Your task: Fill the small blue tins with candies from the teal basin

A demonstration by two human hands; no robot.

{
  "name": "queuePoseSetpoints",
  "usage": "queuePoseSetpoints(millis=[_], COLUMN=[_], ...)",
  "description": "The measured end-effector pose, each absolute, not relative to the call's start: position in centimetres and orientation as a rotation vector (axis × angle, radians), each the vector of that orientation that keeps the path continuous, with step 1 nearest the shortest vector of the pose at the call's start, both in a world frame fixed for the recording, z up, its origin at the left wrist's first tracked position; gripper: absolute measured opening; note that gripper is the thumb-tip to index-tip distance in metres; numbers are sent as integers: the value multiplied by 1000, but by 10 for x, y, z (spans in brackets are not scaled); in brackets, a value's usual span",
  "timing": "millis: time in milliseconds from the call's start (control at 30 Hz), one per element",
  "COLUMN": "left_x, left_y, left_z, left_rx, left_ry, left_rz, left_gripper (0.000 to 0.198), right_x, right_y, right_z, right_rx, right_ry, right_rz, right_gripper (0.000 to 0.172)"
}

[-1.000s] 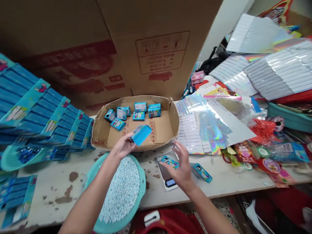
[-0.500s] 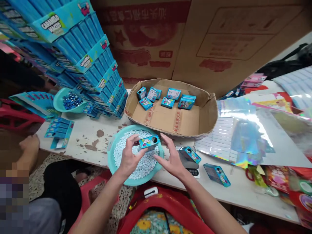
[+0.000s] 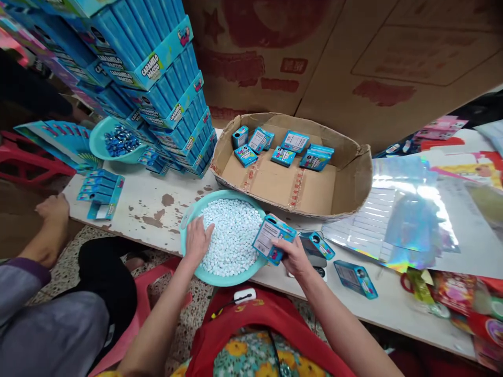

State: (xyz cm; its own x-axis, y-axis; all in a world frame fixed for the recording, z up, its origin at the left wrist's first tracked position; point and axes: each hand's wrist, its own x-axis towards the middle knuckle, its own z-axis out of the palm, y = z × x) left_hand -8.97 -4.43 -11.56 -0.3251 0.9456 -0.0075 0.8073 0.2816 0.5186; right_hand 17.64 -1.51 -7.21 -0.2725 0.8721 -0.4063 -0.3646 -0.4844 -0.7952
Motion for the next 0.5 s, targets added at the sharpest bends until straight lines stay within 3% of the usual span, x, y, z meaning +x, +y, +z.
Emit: queuePoseSetpoints(millis=[100,300,500], left_x=[-89,-52,-49], left_y=[-38,-5,-3], left_z=[-150,-158,-148], left_rx=[1475,661,306], left_ry=[2414,2097,1723], left_rz=[461,1001,1239], left_gripper=[52,42,35], right_x=[189,185,167], right_y=[-19,-18,-11], right_z=[-73,-64,-50], right_rx=[-1171,-1470,-1514], right_ry=[-703,-1043,-1447], right_rz=[1797,1509,1374], right_gripper=[62,41,40])
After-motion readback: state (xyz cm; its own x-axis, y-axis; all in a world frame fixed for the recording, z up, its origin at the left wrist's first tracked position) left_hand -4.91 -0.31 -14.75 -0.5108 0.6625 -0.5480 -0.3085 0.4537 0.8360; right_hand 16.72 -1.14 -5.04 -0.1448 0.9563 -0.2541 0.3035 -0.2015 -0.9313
